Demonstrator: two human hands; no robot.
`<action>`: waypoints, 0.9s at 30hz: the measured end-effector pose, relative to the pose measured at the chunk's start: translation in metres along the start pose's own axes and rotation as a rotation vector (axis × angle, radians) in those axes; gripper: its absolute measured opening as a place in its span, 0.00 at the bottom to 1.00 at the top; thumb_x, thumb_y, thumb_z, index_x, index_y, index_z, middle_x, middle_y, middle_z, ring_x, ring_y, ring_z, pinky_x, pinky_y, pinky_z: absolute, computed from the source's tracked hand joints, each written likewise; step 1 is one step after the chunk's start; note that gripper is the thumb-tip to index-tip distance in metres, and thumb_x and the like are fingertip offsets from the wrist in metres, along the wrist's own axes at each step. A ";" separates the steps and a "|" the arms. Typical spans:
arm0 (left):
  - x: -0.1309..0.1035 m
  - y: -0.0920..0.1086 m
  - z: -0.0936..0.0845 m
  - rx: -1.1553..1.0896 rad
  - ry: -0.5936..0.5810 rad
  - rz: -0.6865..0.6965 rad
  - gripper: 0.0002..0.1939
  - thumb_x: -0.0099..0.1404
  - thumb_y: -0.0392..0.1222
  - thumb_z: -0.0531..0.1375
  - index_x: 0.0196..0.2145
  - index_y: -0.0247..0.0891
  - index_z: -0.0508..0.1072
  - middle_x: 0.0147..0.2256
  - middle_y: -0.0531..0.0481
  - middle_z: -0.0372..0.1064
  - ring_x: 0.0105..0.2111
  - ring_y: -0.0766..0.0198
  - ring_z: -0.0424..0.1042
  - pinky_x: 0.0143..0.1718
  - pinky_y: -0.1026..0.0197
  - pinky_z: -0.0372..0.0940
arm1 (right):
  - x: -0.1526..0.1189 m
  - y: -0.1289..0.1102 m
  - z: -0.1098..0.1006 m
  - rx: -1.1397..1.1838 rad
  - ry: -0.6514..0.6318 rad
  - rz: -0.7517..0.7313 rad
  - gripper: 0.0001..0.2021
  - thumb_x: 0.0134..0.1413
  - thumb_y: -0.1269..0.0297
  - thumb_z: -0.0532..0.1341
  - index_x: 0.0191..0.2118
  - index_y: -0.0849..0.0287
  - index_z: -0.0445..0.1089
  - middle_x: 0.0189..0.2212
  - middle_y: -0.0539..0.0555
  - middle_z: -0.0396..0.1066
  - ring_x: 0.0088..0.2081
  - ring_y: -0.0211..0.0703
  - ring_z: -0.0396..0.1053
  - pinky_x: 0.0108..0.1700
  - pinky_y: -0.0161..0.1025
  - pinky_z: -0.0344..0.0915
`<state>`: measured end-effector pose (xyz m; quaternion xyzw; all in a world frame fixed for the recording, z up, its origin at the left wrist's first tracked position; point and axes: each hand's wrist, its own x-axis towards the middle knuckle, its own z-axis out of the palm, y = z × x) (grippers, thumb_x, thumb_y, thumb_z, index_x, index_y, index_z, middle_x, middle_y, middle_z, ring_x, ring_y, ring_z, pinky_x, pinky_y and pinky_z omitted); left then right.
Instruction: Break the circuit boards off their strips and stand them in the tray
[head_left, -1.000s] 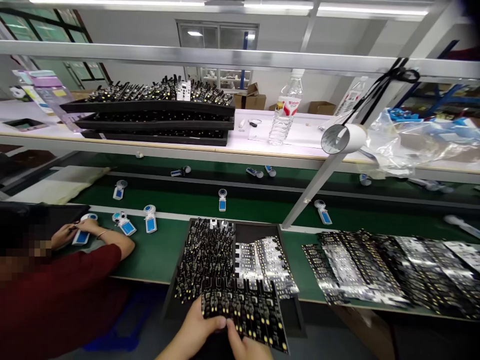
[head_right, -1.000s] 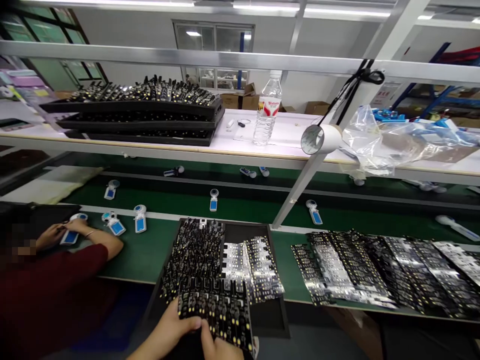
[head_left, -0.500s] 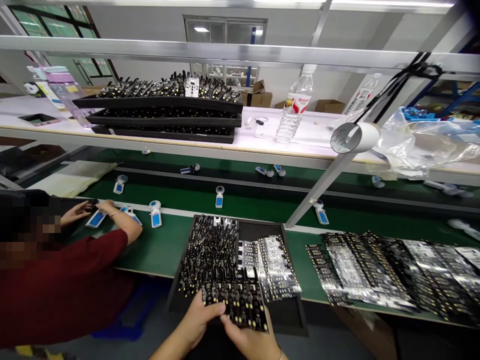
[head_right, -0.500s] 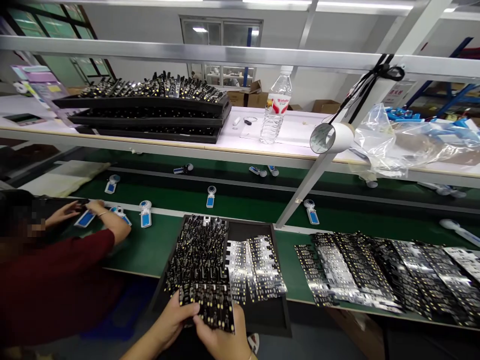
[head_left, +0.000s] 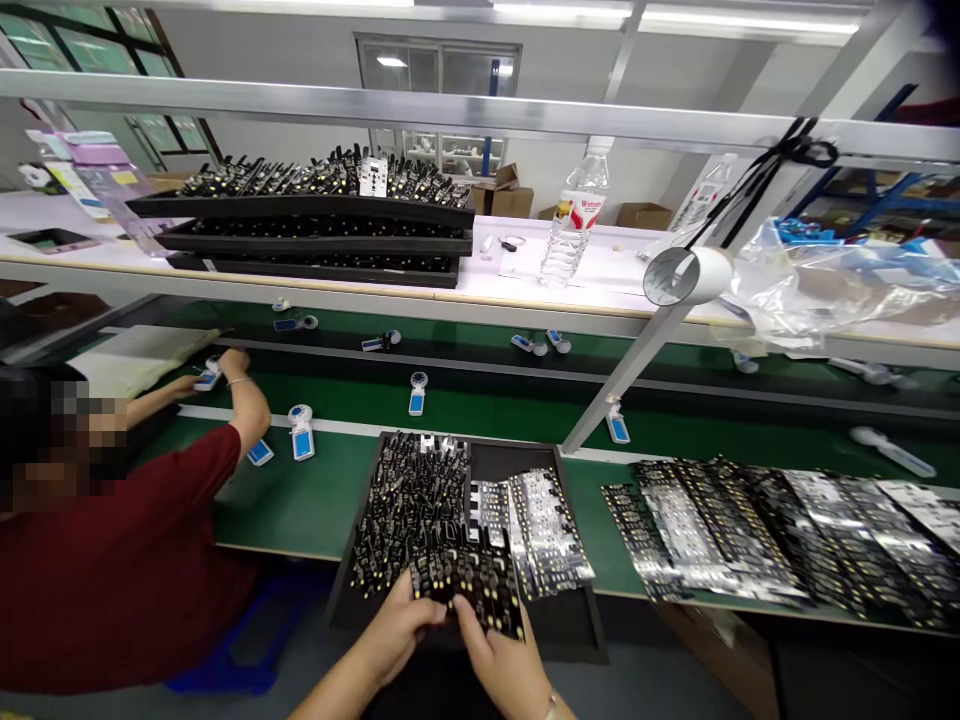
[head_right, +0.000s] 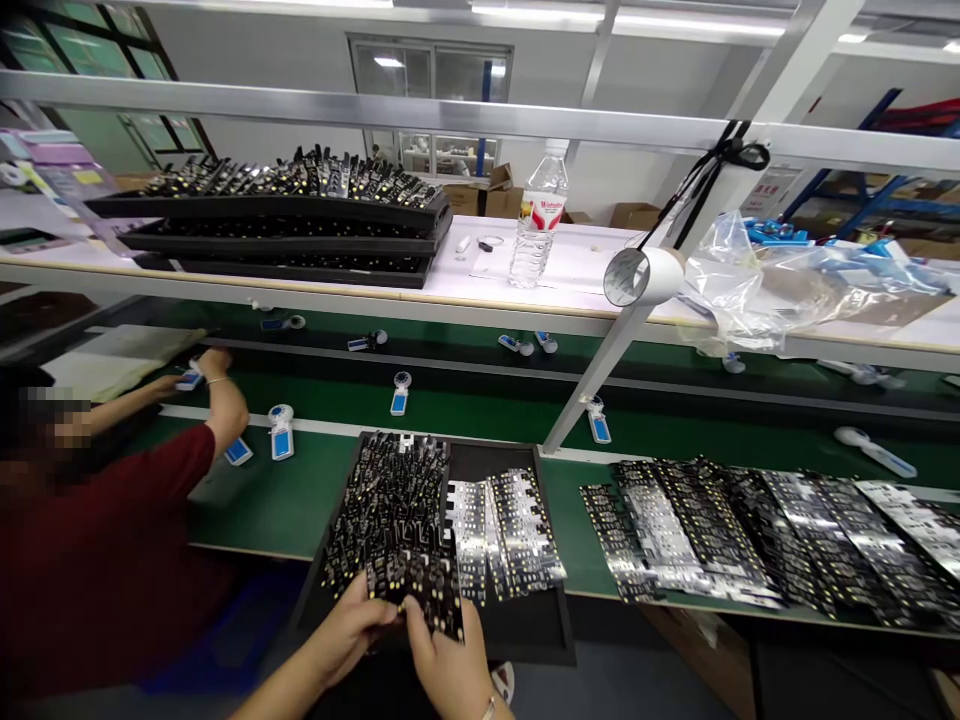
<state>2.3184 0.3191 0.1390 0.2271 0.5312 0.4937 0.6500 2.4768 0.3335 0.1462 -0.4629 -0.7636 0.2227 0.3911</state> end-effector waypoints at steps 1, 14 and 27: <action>-0.002 0.001 0.000 -0.079 -0.060 -0.048 0.21 0.46 0.36 0.68 0.40 0.39 0.73 0.39 0.46 0.76 0.41 0.52 0.73 0.46 0.50 0.65 | 0.002 -0.001 -0.003 0.027 -0.048 0.011 0.11 0.59 0.59 0.57 0.30 0.55 0.73 0.23 0.52 0.73 0.26 0.42 0.71 0.31 0.34 0.66; 0.002 0.002 -0.004 0.175 0.063 0.112 0.21 0.47 0.45 0.70 0.36 0.37 0.69 0.31 0.50 0.74 0.30 0.58 0.71 0.31 0.58 0.68 | -0.009 0.006 -0.004 0.060 -0.165 0.082 0.12 0.61 0.63 0.53 0.29 0.58 0.68 0.24 0.54 0.70 0.27 0.42 0.69 0.30 0.34 0.59; -0.010 -0.002 -0.001 0.198 0.137 0.198 0.16 0.49 0.45 0.69 0.33 0.37 0.72 0.28 0.49 0.74 0.28 0.59 0.70 0.29 0.60 0.66 | -0.016 0.003 0.002 -0.045 -0.111 0.012 0.12 0.62 0.65 0.51 0.28 0.58 0.66 0.22 0.53 0.69 0.24 0.41 0.69 0.28 0.34 0.58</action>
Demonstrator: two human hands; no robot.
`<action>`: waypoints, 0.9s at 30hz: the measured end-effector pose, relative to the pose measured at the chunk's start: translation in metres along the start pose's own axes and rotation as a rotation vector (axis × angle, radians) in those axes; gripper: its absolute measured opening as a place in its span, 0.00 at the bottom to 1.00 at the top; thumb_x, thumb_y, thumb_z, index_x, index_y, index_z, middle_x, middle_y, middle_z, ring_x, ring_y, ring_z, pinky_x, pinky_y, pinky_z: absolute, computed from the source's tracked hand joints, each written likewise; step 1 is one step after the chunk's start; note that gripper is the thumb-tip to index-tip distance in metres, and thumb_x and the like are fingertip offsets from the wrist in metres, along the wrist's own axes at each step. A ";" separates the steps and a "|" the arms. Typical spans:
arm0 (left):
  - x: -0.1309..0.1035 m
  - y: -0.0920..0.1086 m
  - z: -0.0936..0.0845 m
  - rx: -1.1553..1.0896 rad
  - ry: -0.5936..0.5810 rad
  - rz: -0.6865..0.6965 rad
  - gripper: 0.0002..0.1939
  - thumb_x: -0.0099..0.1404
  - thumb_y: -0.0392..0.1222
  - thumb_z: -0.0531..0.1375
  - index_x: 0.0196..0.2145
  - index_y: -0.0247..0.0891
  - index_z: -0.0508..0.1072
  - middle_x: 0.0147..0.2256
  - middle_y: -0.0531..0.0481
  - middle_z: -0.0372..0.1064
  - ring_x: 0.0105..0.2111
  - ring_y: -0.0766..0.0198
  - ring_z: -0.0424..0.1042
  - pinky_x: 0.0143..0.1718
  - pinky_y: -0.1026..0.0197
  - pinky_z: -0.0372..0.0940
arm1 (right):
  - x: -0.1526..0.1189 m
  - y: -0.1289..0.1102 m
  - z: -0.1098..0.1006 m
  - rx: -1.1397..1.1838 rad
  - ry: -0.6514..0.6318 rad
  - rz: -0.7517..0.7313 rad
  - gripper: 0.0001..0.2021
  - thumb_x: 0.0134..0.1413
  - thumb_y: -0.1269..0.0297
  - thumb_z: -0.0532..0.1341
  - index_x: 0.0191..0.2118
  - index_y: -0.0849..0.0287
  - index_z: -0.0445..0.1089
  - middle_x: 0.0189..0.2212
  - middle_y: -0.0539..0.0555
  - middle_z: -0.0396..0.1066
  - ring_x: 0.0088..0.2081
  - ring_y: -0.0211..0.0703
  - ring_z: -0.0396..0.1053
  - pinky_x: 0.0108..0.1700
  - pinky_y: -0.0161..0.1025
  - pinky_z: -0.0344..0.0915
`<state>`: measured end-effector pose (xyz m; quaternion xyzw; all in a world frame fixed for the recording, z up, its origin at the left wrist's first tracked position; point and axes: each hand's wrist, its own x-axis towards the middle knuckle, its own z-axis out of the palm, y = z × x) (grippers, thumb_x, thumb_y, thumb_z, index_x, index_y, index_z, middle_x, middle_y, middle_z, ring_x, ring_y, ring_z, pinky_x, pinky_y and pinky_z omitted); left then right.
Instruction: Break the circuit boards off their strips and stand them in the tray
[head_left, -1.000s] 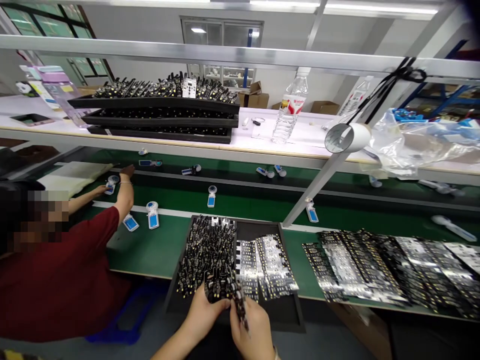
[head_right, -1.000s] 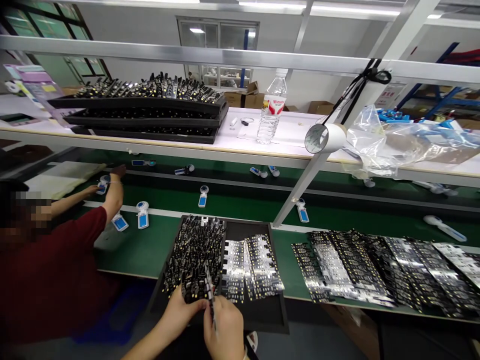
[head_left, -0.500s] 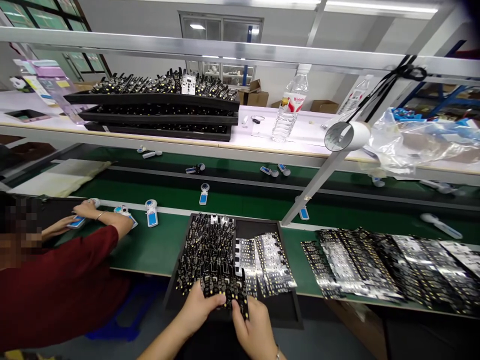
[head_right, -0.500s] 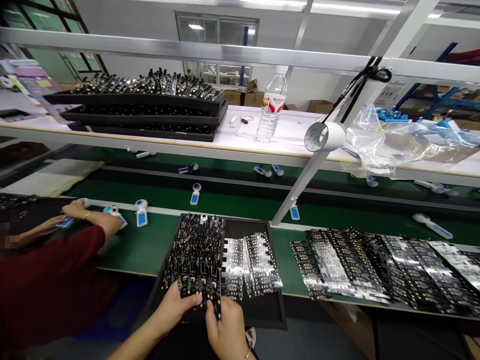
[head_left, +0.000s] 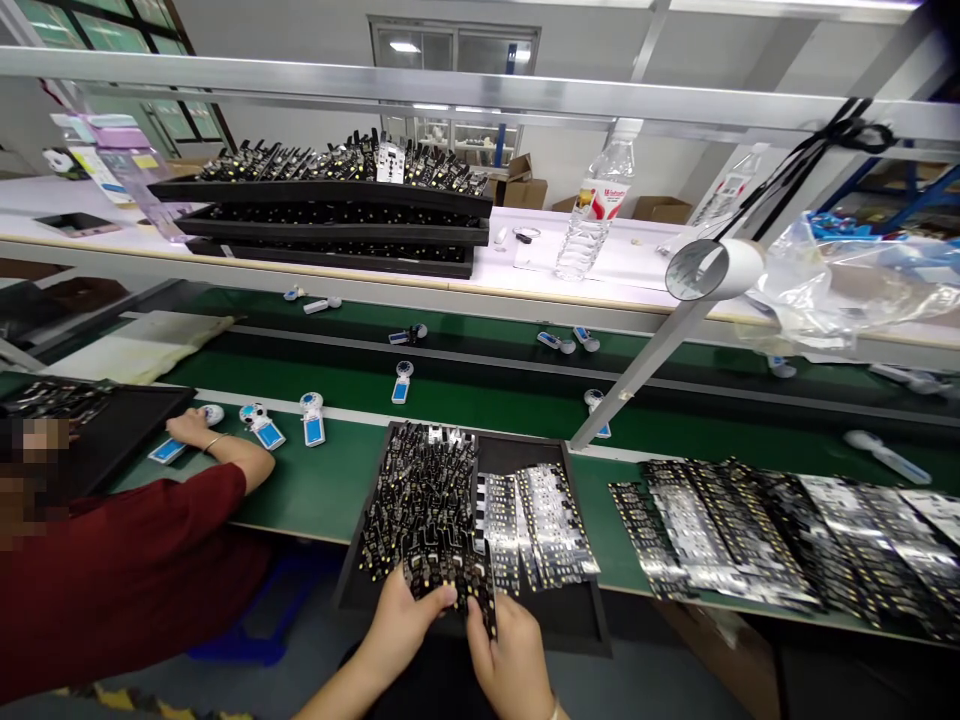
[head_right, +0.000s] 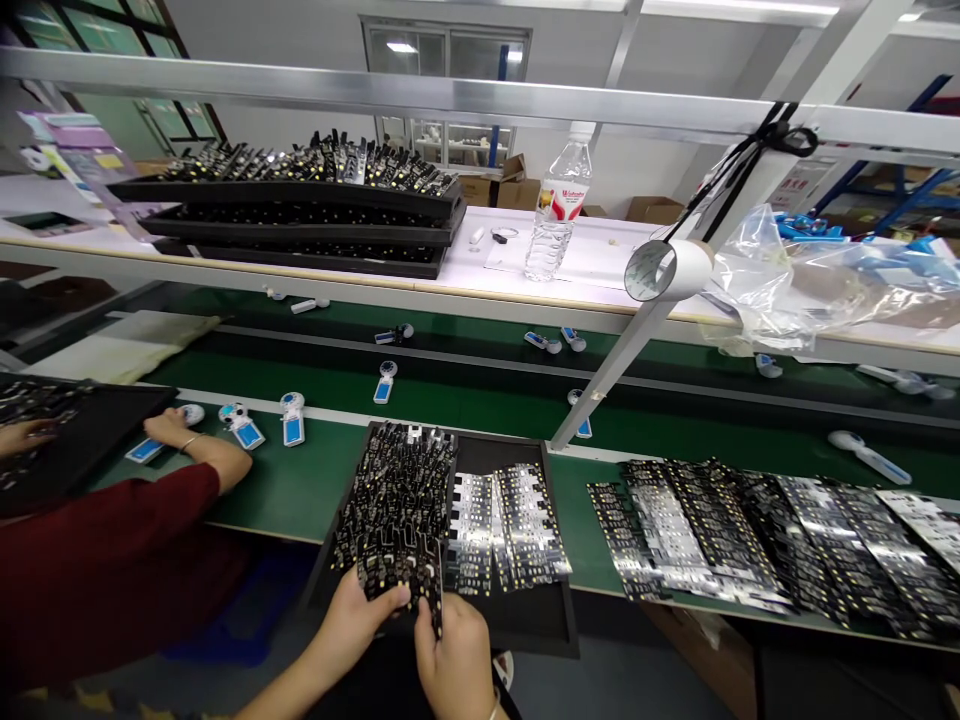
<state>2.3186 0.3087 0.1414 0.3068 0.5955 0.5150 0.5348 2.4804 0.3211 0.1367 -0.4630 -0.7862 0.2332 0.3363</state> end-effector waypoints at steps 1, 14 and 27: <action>0.000 -0.001 -0.001 0.005 0.006 0.010 0.16 0.49 0.46 0.68 0.34 0.37 0.72 0.29 0.49 0.74 0.29 0.59 0.70 0.29 0.60 0.66 | 0.000 0.000 0.000 0.000 0.003 0.002 0.12 0.62 0.64 0.51 0.28 0.58 0.66 0.22 0.53 0.69 0.24 0.41 0.68 0.28 0.34 0.58; 0.002 -0.010 -0.018 0.010 -0.035 -0.060 0.19 0.53 0.48 0.66 0.40 0.37 0.68 0.35 0.46 0.74 0.33 0.55 0.73 0.29 0.57 0.70 | 0.013 -0.009 0.009 0.152 -0.093 0.227 0.18 0.60 0.54 0.55 0.24 0.58 0.69 0.20 0.54 0.72 0.24 0.44 0.71 0.28 0.35 0.59; -0.002 -0.007 -0.037 -0.407 -0.040 -0.319 0.21 0.52 0.42 0.66 0.44 0.39 0.69 0.41 0.44 0.77 0.41 0.50 0.75 0.40 0.51 0.68 | 0.027 -0.016 0.021 0.434 -0.285 0.218 0.17 0.60 0.53 0.54 0.30 0.59 0.71 0.27 0.53 0.73 0.31 0.43 0.70 0.34 0.35 0.63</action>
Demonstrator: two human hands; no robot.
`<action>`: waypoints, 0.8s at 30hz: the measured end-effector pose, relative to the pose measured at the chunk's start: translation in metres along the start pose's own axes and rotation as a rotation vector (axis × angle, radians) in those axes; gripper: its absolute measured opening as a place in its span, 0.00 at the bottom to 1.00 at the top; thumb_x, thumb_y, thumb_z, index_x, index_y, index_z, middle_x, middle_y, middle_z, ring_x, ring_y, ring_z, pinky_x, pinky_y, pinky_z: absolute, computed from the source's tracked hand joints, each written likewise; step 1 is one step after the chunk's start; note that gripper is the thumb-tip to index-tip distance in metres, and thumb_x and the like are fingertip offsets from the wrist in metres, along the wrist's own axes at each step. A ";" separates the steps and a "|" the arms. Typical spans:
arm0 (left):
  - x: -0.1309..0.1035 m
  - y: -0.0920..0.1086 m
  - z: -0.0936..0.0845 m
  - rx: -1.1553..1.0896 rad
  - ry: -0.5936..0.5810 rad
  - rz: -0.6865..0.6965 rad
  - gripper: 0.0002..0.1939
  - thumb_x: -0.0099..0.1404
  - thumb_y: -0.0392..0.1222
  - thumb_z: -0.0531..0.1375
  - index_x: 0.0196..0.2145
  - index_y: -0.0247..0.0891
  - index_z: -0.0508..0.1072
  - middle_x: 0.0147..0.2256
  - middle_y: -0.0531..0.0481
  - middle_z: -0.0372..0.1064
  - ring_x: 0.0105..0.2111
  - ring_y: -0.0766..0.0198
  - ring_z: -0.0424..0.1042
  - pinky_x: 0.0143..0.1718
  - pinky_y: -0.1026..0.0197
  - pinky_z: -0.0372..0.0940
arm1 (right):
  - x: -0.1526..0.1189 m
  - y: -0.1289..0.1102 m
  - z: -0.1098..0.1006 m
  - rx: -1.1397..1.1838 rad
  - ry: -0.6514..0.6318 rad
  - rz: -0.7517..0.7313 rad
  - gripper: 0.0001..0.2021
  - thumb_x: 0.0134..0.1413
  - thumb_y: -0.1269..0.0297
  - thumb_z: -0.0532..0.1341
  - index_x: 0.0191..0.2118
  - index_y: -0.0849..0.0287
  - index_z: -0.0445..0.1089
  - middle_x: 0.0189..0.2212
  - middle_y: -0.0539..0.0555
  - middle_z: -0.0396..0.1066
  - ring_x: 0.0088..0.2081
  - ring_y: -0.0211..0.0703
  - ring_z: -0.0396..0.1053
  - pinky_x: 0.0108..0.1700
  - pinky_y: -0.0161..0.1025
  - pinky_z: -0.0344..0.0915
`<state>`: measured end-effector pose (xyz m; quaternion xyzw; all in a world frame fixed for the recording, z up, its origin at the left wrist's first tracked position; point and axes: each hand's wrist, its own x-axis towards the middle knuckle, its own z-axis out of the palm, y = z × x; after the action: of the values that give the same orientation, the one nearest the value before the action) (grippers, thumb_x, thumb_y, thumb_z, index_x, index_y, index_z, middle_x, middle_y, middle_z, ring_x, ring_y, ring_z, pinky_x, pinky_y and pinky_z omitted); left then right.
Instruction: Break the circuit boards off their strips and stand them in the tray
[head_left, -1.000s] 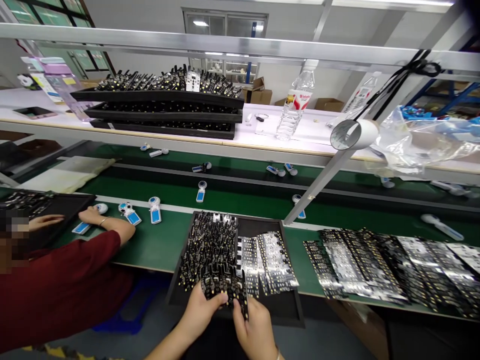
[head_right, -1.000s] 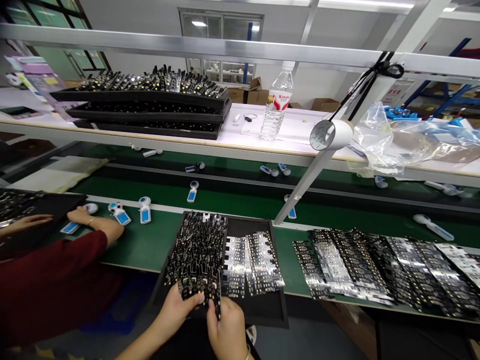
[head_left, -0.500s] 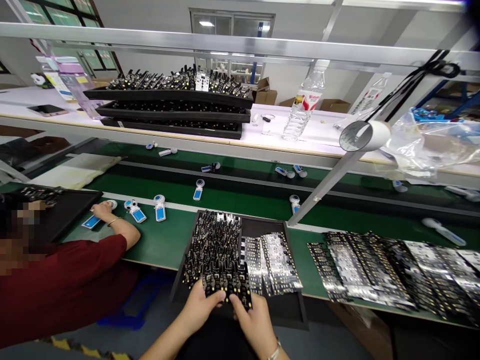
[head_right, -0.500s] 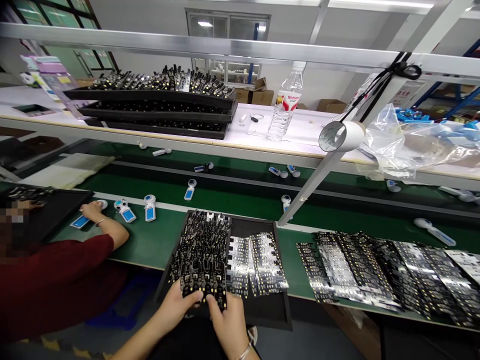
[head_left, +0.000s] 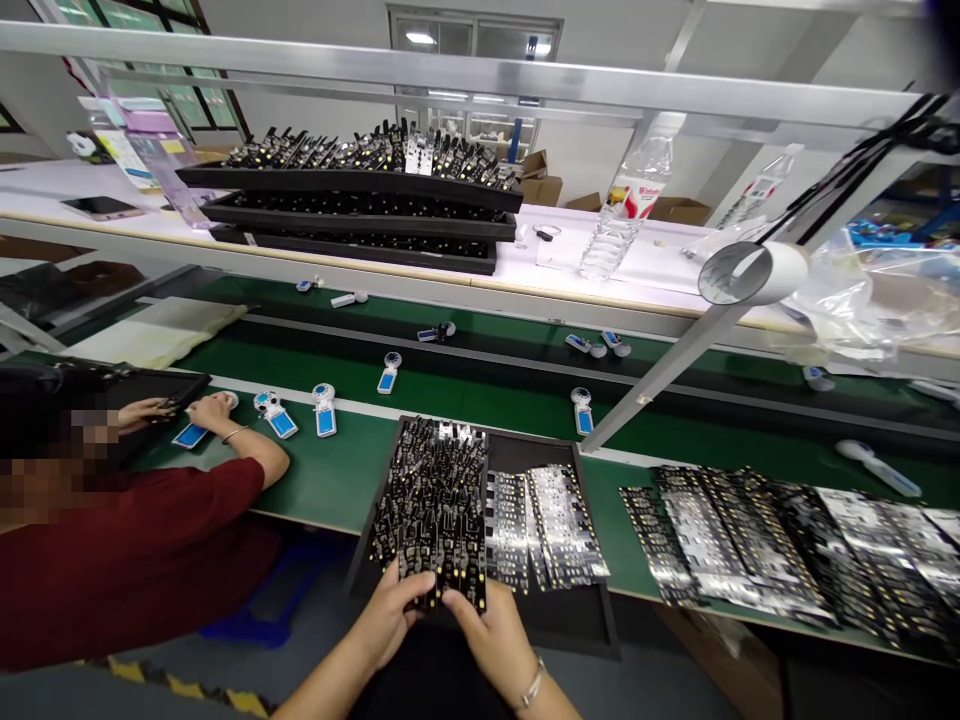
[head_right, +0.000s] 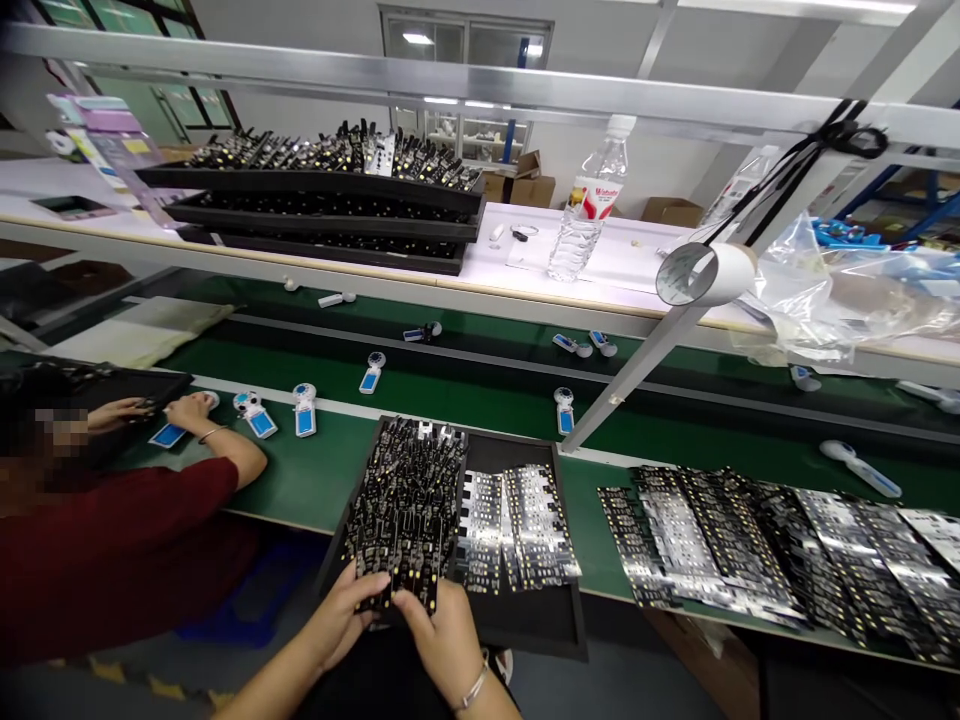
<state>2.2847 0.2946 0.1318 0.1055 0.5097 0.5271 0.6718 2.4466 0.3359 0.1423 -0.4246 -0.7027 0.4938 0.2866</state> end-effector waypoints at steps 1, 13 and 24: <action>-0.003 -0.001 -0.004 -0.020 -0.025 -0.019 0.21 0.52 0.41 0.66 0.45 0.39 0.69 0.42 0.43 0.76 0.41 0.50 0.75 0.40 0.51 0.68 | -0.001 0.003 0.002 0.015 -0.019 0.003 0.18 0.62 0.53 0.52 0.30 0.59 0.71 0.28 0.53 0.73 0.31 0.42 0.69 0.35 0.35 0.62; -0.008 -0.017 -0.055 -0.223 0.025 -0.085 0.19 0.53 0.39 0.65 0.44 0.38 0.71 0.37 0.44 0.77 0.37 0.54 0.75 0.41 0.52 0.68 | 0.005 0.016 0.039 0.132 -0.196 0.183 0.24 0.62 0.48 0.47 0.24 0.59 0.65 0.18 0.48 0.62 0.23 0.37 0.63 0.28 0.33 0.57; -0.011 -0.047 -0.105 0.118 0.252 -0.094 0.27 0.42 0.44 0.73 0.40 0.36 0.72 0.34 0.46 0.77 0.34 0.53 0.74 0.39 0.54 0.67 | 0.001 0.035 0.086 -0.318 -0.506 0.198 0.27 0.64 0.54 0.45 0.20 0.59 0.69 0.17 0.52 0.69 0.20 0.37 0.66 0.24 0.32 0.54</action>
<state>2.2299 0.2245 0.0583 0.0535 0.6245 0.4734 0.6189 2.3859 0.3034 0.0793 -0.3940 -0.7753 0.4933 -0.0170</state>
